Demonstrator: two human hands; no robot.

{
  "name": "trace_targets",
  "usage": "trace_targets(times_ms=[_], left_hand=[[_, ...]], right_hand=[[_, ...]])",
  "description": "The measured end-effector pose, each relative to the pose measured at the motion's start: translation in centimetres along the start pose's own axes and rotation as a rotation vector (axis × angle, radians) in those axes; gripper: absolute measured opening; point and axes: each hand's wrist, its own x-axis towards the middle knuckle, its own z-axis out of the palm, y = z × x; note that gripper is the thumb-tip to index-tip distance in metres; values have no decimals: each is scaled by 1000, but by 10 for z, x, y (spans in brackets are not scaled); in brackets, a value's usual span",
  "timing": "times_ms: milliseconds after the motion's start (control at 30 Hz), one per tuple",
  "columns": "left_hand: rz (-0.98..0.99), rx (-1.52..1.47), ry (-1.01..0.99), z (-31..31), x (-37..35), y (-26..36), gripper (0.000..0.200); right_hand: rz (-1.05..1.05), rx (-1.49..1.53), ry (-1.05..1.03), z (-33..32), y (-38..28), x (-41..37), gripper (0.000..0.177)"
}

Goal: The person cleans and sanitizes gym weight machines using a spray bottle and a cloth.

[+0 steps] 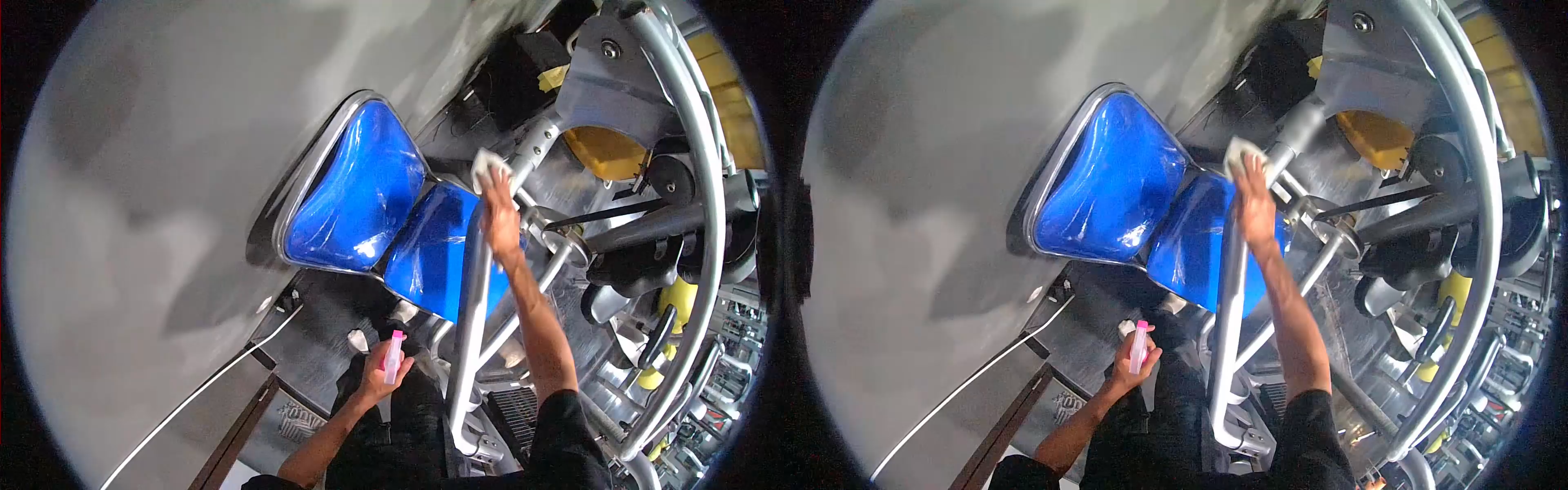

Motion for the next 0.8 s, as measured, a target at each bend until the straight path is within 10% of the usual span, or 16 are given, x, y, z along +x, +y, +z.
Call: trace_targets(times_ms=[67,233,367,400,567,800], left_hand=[[119,41,26,1,-3,-6,45],[-227,-80,-19,-5,-9,14,45],[-112,-40,10,-7,-18,13,45],[-112,-66,11,-8,-22,12,46],[-55,-127,25,-24,-51,9,48],[93,63,-10,-70,-103,0,37]], right_hand=[[-14,-59,70,11,15,34,50],[152,-671,-758,82,38,31,17],[-204,-902,-737,126,54,-3,22],[-90,-936,-840,56,-20,8,21],[-194,-860,-851,130,28,-56,21],[-179,-888,-863,100,-63,-254,19]])
